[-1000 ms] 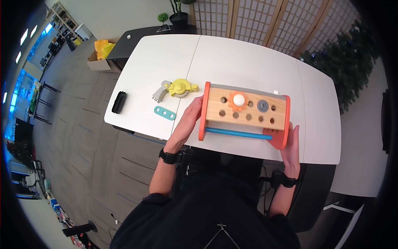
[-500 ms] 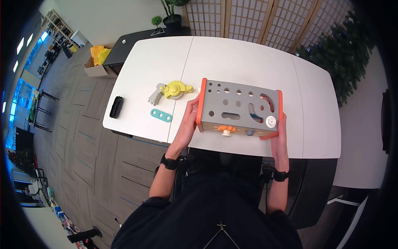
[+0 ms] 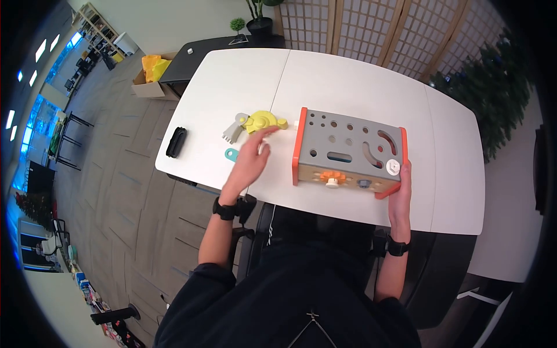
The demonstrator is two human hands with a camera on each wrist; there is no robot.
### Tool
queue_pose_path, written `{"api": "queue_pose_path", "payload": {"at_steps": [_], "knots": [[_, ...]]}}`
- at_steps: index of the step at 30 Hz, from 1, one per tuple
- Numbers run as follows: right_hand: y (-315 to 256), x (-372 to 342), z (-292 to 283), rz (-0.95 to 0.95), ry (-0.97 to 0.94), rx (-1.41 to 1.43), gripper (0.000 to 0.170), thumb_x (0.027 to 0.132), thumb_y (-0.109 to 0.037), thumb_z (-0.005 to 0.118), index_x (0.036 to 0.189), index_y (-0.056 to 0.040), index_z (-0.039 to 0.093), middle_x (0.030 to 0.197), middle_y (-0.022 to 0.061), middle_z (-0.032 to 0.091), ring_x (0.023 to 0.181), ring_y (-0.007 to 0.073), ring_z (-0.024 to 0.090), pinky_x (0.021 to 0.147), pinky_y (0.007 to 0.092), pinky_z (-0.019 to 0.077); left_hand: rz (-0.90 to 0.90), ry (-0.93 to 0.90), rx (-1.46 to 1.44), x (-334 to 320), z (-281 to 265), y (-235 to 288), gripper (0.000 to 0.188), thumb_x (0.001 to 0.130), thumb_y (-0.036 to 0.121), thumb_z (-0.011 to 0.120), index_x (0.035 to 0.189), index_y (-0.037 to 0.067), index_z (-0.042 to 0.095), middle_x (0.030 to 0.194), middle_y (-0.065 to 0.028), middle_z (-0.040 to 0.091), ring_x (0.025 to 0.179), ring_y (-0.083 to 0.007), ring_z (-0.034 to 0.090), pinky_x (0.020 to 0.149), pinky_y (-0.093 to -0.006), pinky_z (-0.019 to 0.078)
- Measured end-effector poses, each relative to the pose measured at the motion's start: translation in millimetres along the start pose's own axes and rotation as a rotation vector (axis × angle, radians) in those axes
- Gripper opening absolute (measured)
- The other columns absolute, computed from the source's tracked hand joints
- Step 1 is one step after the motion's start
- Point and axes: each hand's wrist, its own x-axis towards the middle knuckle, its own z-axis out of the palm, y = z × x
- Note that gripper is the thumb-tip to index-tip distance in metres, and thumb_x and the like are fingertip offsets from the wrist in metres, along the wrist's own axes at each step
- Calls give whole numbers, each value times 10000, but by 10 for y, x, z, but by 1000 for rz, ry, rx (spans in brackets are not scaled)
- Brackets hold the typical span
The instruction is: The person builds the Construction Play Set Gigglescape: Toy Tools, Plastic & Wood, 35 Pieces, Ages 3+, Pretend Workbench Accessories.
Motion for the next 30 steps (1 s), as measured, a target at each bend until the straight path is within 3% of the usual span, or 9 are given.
{"api": "queue_pose_path", "payload": {"at_steps": [3, 6, 9, 15, 18, 21, 22, 26, 30], "knots": [[-38, -15, 40, -13, 18, -1, 527, 1178, -440, 323, 1545, -92, 469, 1400, 75, 572, 1343, 169, 522, 1130, 384, 421, 143, 285, 542, 106, -238, -357, 679, 926, -50, 543, 1586, 88, 464, 1496, -203, 569, 1364, -408, 533, 1167, -504, 407], [-19, -10, 10, -3, -9, 7, 537, 1175, -450, 323, 1552, -94, 464, 1412, 80, 569, 1363, 179, 514, 1148, 390, 405, -21, 330, 834, 217, -324, -776, 776, 873, -56, 565, 1615, 94, 394, 1405, -235, 588, 1317, -433, 530, 1135, -587, 392], [20, 14, -2, -17, -4, 13, 554, 1171, -463, 330, 1555, -86, 461, 1425, 86, 563, 1367, 191, 508, 1165, 396, 388, -169, 105, 745, 391, -423, -928, 842, 867, -6, 611, 1646, 124, 320, 1406, -242, 589, 1298, -468, 535, 1101, -623, 418], [81, 42, -33, -53, 17, -23, 560, 1157, -434, 354, 1557, -56, 459, 1450, 108, 545, 1378, 208, 487, 1179, 394, 366, -126, 63, 755, 726, -415, -1146, 809, 899, 45, 600, 1646, 77, 291, 1286, -289, 615, 1180, -465, 611, 1000, -565, 482], [44, 37, -25, -80, 7, -55, 554, 1149, -416, 367, 1558, -53, 457, 1450, 113, 543, 1380, 212, 484, 1178, 392, 364, 4, -24, 487, 1094, -458, -1788, 778, 947, 121, 607, 1651, 74, 279, 1191, -209, 627, 1087, -345, 637, 938, -478, 503], [35, 32, -22, -73, 18, -56, 555, 1146, -414, 371, 1559, -53, 455, 1444, 116, 544, 1377, 213, 484, 1178, 389, 361, -329, -156, -122, 1019, -528, -542, 701, 990, 188, 616, 1608, 40, 319, 1118, -107, 598, 1006, -214, 596, 893, -390, 497], [32, 30, -17, -74, 21, -59, 556, 1146, -415, 371, 1559, -53, 454, 1444, 117, 544, 1376, 214, 484, 1179, 389, 360, -224, -135, -267, 1005, -512, -354, 575, 1012, 223, 648, 1505, 32, 420, 1075, -37, 566, 948, -126, 538, 855, -309, 474], [49, 39, -28, -80, 11, -69, 567, 1147, -429, 365, 1563, -52, 449, 1446, 119, 544, 1376, 217, 485, 1180, 390, 359, -163, -132, -607, 1046, -401, 296, 376, 1053, 281, 686, 1328, 78, 528, 1092, -10, 607, 964, -95, 579, 839, -283, 490], [38, 36, -27, -107, 2, -116, 576, 1152, -449, 347, 1565, -59, 442, 1431, 112, 555, 1354, 209, 505, 1149, 380, 395, 101, -85, -692, 1051, -149, 804, 408, 1024, 187, 762, 1331, 99, 508, 1115, -24, 652, 1093, -129, 658, 929, -322, 572]]}}
